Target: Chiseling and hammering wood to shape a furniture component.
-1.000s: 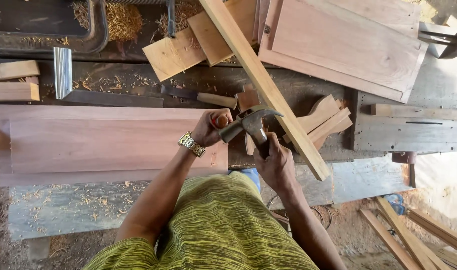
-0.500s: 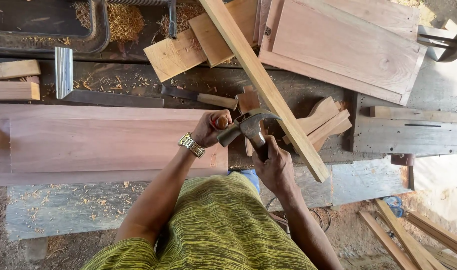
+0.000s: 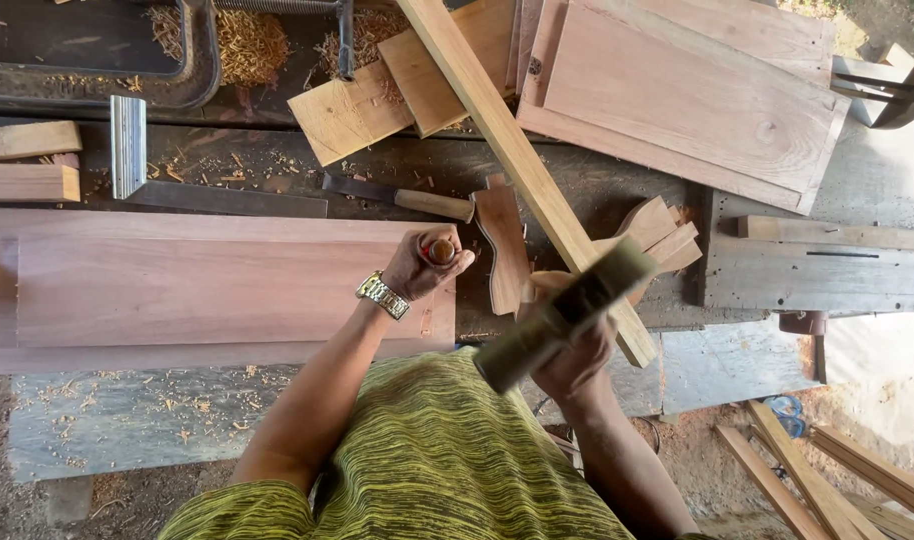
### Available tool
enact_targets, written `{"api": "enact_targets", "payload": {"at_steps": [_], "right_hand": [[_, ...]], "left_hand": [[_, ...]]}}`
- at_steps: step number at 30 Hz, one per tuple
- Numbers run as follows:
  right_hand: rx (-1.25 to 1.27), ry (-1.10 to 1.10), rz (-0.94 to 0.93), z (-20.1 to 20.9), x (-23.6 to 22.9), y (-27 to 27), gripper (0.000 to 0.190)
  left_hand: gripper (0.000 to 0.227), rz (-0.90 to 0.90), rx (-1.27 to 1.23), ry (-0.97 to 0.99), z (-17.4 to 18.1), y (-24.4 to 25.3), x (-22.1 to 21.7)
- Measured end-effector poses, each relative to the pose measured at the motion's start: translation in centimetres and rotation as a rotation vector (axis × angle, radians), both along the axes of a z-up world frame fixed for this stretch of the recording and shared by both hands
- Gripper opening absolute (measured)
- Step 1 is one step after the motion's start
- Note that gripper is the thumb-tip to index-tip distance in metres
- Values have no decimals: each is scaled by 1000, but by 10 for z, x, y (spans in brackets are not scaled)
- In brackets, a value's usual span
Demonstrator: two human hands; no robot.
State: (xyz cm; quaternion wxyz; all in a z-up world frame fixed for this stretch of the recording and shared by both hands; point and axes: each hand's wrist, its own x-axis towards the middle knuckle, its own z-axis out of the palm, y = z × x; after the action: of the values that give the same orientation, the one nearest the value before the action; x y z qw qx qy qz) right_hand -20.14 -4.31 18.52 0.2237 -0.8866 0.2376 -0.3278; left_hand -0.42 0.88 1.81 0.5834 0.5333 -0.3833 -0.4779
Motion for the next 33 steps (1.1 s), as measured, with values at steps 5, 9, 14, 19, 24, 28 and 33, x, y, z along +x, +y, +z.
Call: {"api": "enact_targets", "payload": {"at_steps": [5,9,14,19,24,28,33], "right_hand": [[343,617,-73,-91,-1,-1,39],[211,563,-28,-56,-5,7,48],[266,368,-59,-30,0,-3,37],[331,370,-115,-23,-2,-3,30],[353,354,-94,-28,-7,-1,28],[333,380,-108,-28,-6,-2,28],[338,377,-110,-20,-3,-4,31]], "left_hand": [[34,-19,-85,82,-26,-1,5],[60,134,-434,-216,-89,11,-13],[30,-43,-146,-16,5,1,12],[23,-77,-42,169,10,-1,7],[32,-59,-102,30,-1,1,5],[29,-86,-92,43,3,0,5],[18,-83,-21,654,-19,-6,2]]}}
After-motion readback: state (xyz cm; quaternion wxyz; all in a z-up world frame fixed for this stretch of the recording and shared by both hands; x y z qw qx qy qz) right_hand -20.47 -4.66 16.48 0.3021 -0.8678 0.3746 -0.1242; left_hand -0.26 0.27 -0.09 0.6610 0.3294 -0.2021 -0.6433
